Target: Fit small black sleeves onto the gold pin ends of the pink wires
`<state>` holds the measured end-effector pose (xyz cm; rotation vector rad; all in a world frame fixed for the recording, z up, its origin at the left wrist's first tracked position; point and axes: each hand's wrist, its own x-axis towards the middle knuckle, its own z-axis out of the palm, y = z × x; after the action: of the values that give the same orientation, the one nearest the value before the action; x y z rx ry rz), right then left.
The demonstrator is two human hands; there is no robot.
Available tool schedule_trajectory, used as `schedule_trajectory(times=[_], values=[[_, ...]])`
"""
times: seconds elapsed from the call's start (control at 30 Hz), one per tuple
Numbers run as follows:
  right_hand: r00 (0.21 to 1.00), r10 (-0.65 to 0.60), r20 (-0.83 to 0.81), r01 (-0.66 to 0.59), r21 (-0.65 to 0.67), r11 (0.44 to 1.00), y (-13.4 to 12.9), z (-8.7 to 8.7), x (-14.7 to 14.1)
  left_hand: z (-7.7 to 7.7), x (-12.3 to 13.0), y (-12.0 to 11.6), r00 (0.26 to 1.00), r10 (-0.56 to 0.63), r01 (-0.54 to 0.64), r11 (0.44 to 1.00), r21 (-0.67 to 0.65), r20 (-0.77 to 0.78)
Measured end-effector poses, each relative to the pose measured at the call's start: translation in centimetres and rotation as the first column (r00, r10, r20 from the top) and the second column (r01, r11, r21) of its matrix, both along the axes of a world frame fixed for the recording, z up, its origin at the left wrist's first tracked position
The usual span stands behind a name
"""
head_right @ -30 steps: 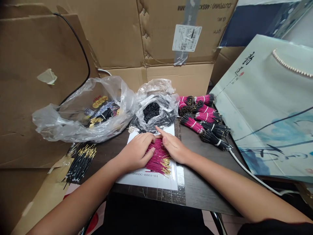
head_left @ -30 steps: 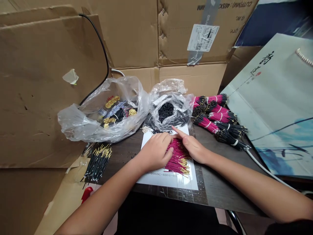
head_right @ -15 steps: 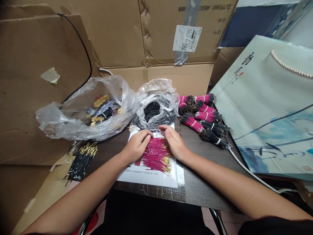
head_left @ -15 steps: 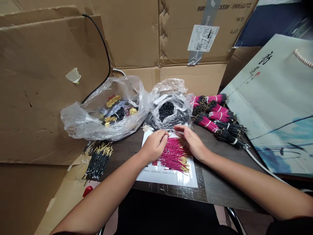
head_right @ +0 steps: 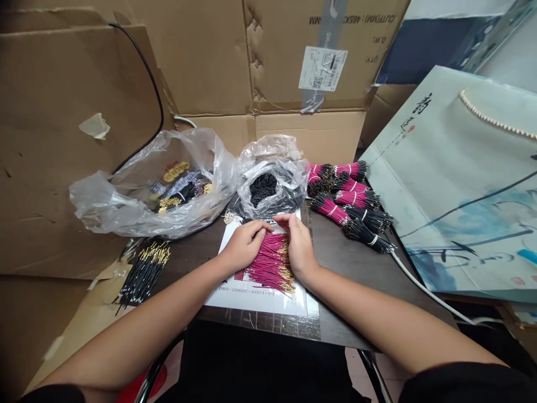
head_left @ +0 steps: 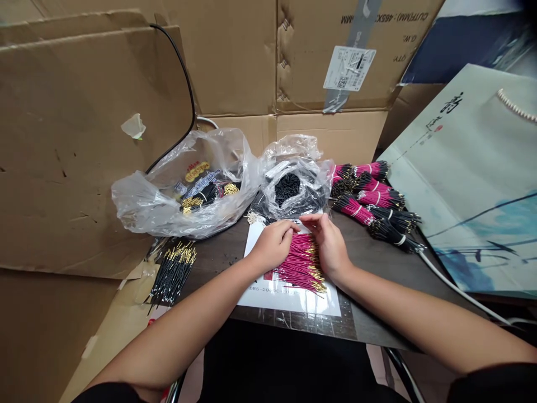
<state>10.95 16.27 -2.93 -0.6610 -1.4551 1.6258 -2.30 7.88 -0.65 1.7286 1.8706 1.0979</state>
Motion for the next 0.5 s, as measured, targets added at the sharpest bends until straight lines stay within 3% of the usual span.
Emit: schedule_trajectory(times=[0.17,0.23,0.27,0.3,0.37,0.43,0.5], values=[[0.999,-0.003,0.054,-0.003,0.107,0.994,0.1,0.5,-0.1,-0.1,0.1,-0.1,1.0,-0.001,0.001,1.0,0.018,-0.008],[0.996,-0.003,0.092,-0.018,0.224,0.974,0.3,1.4,0.9,-0.2,0.0,-0.2,1.0,0.004,-0.004,1.0,0.011,-0.001],[0.986,0.0,0.165,-0.065,0.385,0.921,0.4,2.0,1.7,-0.3,-0.1,-0.2,1.0,0.005,-0.005,1.0,0.006,0.003],[0.97,-0.014,0.241,-0.128,0.562,0.817,0.5,2.5,2.7,-0.3,-0.1,-0.2,1.0,0.005,-0.005,1.0,0.002,0.006],[0.922,-0.006,0.386,-0.32,0.773,0.547,0.2,3.4,4.7,-0.3,-0.1,-0.2,1.0,0.003,-0.003,1.0,0.0,0.01],[0.848,0.005,0.53,-0.506,0.806,0.308,-0.3,3.7,6.4,-0.2,-0.2,-0.3,1.0,-0.004,0.004,1.0,-0.001,0.011],[0.8,-0.039,0.599,-0.587,0.794,0.159,-1.0,3.4,7.5,-0.2,-0.2,-0.4,1.0,-0.015,0.015,1.0,-0.002,0.015]])
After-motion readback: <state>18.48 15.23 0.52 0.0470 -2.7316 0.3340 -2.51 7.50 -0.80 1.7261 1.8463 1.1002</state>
